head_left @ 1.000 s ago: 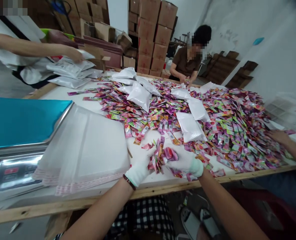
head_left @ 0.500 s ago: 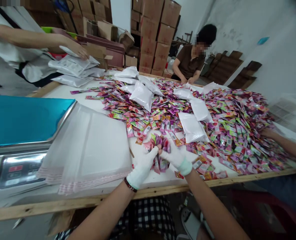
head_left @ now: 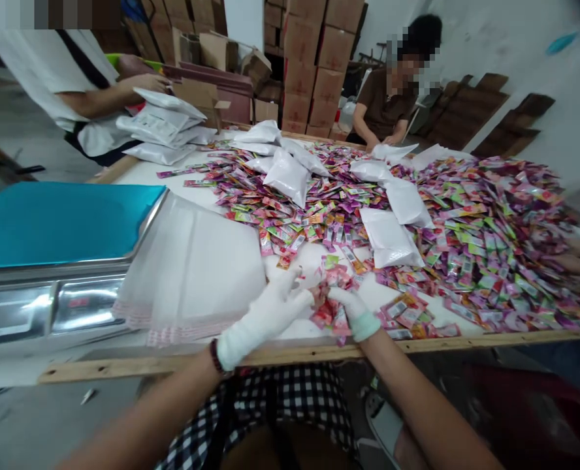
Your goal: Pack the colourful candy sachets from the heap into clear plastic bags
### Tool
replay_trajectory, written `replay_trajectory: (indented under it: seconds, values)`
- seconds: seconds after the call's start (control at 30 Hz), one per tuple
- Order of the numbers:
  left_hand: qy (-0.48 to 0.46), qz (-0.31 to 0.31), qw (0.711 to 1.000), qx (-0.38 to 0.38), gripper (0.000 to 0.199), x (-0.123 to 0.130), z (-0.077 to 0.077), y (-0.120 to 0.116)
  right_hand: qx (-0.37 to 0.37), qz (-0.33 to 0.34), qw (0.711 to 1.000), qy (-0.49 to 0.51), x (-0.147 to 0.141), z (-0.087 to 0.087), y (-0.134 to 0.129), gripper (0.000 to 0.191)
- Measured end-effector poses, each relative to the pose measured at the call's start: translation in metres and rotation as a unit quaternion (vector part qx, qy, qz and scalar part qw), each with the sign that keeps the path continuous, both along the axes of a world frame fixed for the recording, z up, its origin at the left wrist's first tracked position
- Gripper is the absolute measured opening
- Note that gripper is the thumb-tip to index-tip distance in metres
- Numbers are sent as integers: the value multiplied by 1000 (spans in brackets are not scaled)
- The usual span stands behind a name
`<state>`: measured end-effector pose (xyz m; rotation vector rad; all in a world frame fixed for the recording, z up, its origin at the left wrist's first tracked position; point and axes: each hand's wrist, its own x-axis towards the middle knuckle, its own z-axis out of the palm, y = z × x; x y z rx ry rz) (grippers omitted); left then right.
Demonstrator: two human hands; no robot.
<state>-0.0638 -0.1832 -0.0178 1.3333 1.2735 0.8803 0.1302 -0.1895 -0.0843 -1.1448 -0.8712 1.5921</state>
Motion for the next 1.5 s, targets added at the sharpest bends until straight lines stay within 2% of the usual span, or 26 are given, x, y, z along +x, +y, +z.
replay_trajectory:
  seconds: [0.03, 0.07, 0.13, 0.17, 0.2, 0.23, 0.27, 0.33, 0.37, 0.43, 0.5, 0.57, 0.63, 0.7, 0.77, 0.83, 0.9, 1.03, 1.1, 1.17, 1.2, 1.27, 1.33, 1.37, 1.43, 1.5]
  values:
    - [135, -42, 987, 73, 29, -19, 7, 0, -16, -1, 1000, -1, 4, -2, 1, 25]
    - [273, -81, 950, 128, 20, -39, 13, 0, -27, -7, 1000, -7, 9, -3, 1, 25]
    - [487, -142, 846, 167, 12, -74, 20, -3, -39, -21, 999, -19, 18, -3, 3, 27]
    - [552, -160, 802, 164, 12, -88, 18, -6, -45, -27, 998, -19, 22, -2, 3, 28]
    - [591, -170, 772, 160, 15, -99, 14, -9, -52, -34, 998, -16, 26, 1, 3, 29]
    - [609, -171, 757, 160, 20, -107, 7, -13, -62, -39, 997, -13, 29, 3, 3, 29]
    - [613, -160, 756, 164, 24, -113, -1, -16, -70, -44, 997, -12, 32, 6, 2, 29]
    - [595, -135, 772, 177, 27, -119, -15, -20, -78, -48, 996, -15, 35, 9, -1, 29]
    - [584, -129, 781, 183, 28, -120, -18, -20, -80, -46, 996, -15, 37, 10, -3, 30]
    - [567, -124, 793, 184, 28, -114, -15, -18, -72, -33, 997, -13, 38, 10, -8, 32]
    - [544, -120, 811, 180, 25, -96, -4, -16, -46, -35, 998, -26, 40, 13, -12, 31]
    - [503, -112, 838, 178, 24, -64, 2, -17, -1, -44, 996, -71, 42, 20, -16, 28]
    - [447, -103, 870, 182, 28, -23, -4, -18, 64, -58, 987, -135, 41, 30, -19, 31]
    - [368, -91, 908, 178, 27, 15, -21, -17, 134, -74, 962, -225, 37, 40, -21, 42]
    - [272, -80, 951, 126, 13, 42, -42, -10, 181, -86, 916, -348, 32, 45, -24, 50]
    - [186, -70, 977, 76, 3, 54, -58, 1, 193, -63, 859, -471, 26, 45, -27, 49]
    - [138, -64, 987, 51, 8, 54, -68, 13, 185, -16, 812, -554, 20, 41, -29, 44]
    - [46, -56, 997, 19, 25, 44, -76, 27, 159, 91, 723, -666, 13, 40, -28, 34]
    - [2, -38, 999, 9, 29, 43, -77, 28, 186, 148, 670, -703, 12, 41, -24, 41]
    - [-7, -31, 999, 20, 32, 44, -77, 25, 213, 188, 635, -718, 16, 42, -19, 50]
    - [-1, -40, 998, 40, 33, 45, -76, 24, 213, 195, 634, -718, 18, 41, -16, 51]
    - [45, -71, 990, 111, 33, 44, -72, 19, 188, 196, 665, -696, 24, 40, -9, 46]
    - [157, -110, 965, 179, 31, 43, -64, 16, 157, 204, 701, -665, 27, 40, -2, 36]
    - [226, -131, 944, 201, 29, 42, -59, 15, 147, 211, 707, -659, 26, 40, 1, 32]
    - [339, -166, 901, 215, 26, 40, -48, 18, 138, 216, 688, -679, 17, 42, 3, 28]
    - [385, -177, 881, 211, 24, 40, -40, 24, 134, 207, 638, -729, 3, 45, 1, 29]
